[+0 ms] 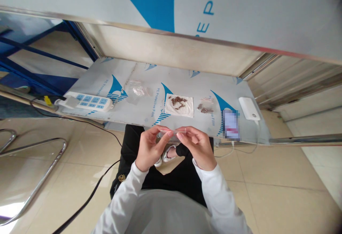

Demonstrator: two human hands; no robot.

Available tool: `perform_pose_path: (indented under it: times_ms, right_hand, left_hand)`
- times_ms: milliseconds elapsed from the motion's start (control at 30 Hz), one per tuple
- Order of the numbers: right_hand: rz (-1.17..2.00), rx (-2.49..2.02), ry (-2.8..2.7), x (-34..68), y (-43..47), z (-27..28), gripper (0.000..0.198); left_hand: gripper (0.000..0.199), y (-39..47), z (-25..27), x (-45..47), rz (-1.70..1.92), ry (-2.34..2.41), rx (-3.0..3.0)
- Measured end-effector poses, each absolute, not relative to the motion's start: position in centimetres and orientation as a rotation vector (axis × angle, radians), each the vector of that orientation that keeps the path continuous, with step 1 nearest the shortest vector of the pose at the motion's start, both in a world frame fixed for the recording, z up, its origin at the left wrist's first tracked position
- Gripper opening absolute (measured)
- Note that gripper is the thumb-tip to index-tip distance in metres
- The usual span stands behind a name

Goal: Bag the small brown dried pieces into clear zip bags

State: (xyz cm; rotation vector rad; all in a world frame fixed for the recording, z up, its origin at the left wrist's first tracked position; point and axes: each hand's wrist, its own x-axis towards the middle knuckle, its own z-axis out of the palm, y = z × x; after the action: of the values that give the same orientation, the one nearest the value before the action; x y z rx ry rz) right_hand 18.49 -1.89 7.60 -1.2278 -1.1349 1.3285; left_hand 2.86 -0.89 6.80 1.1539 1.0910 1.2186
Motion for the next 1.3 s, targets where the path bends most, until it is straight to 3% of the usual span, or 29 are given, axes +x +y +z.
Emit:
perform_pose_path:
  times_ms: [1000,1300]
  right_hand:
    - [1.359,-1.219,-1.146,18.5,-3.0,7.1,0.018]
    - [1.301,-1.262,-1.055,18.6,-2.5,6.5,0.019]
  left_hand:
    - [0.013,-1.2,6.5,2.9,1.06,1.09,1.228]
    - [0.022,-0.9,6.1,2.1,1.113,1.15,1.13]
